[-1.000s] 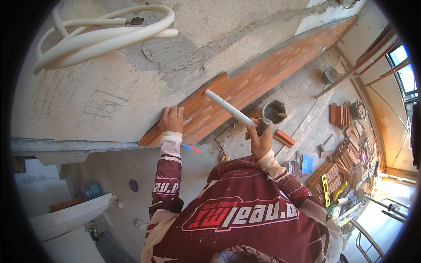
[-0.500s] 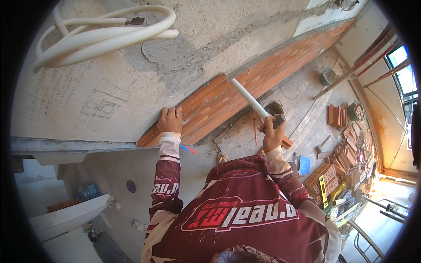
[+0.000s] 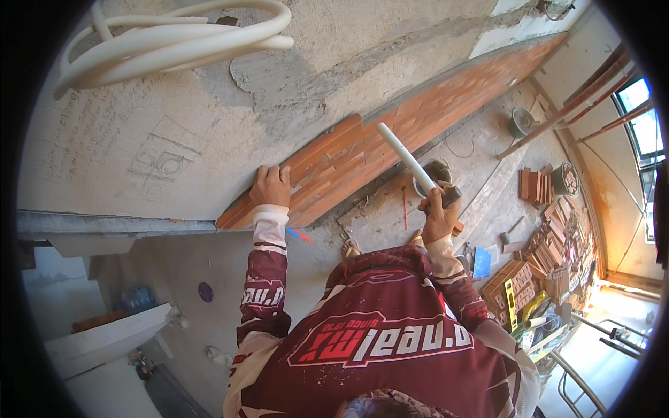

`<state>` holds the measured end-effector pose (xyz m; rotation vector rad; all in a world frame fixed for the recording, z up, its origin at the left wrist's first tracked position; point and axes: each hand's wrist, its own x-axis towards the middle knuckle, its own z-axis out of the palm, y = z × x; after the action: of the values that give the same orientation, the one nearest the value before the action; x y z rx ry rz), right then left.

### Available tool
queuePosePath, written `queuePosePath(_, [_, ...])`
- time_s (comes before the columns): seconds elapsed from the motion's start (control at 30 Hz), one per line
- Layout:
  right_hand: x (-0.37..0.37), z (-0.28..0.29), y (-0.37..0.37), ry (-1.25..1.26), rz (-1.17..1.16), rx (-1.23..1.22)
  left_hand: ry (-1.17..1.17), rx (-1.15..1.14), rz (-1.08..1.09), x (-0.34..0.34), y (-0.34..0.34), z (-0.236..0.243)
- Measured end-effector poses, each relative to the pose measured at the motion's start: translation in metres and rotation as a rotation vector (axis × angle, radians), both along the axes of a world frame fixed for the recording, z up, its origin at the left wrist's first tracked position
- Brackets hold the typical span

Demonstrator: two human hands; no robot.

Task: The person applies mortar to a wall and places terracotta tiles in a staggered pattern. They use a trowel to spread the mortar and a white PVC pipe to tap the tiles into position, ensuring they are level and securely attached.

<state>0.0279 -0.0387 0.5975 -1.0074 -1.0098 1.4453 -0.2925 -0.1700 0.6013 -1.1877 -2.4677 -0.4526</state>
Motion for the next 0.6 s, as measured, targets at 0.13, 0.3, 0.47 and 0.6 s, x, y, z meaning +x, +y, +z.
queuePosePath(0.13, [0.007, -0.008, -0.009, -0.035, 0.016, -0.051, -0.011, -0.026, 0.016, 0.000, 0.000, 0.002])
queuePosePath(0.3, [0.005, -0.016, -0.016, -0.031, 0.061, -0.081, -0.014, -0.031, 0.024, 0.001, 0.001, 0.003])
queuePosePath(0.47, [-0.003, -0.017, -0.026, -0.078, 0.232, -0.115, -0.108, -0.067, 0.072, 0.002, 0.001, 0.005])
queuePosePath(0.6, [-0.019, -0.007, -0.039, -0.049, 0.321, -0.123, -0.094, -0.072, 0.078, 0.003, 0.001, 0.005])
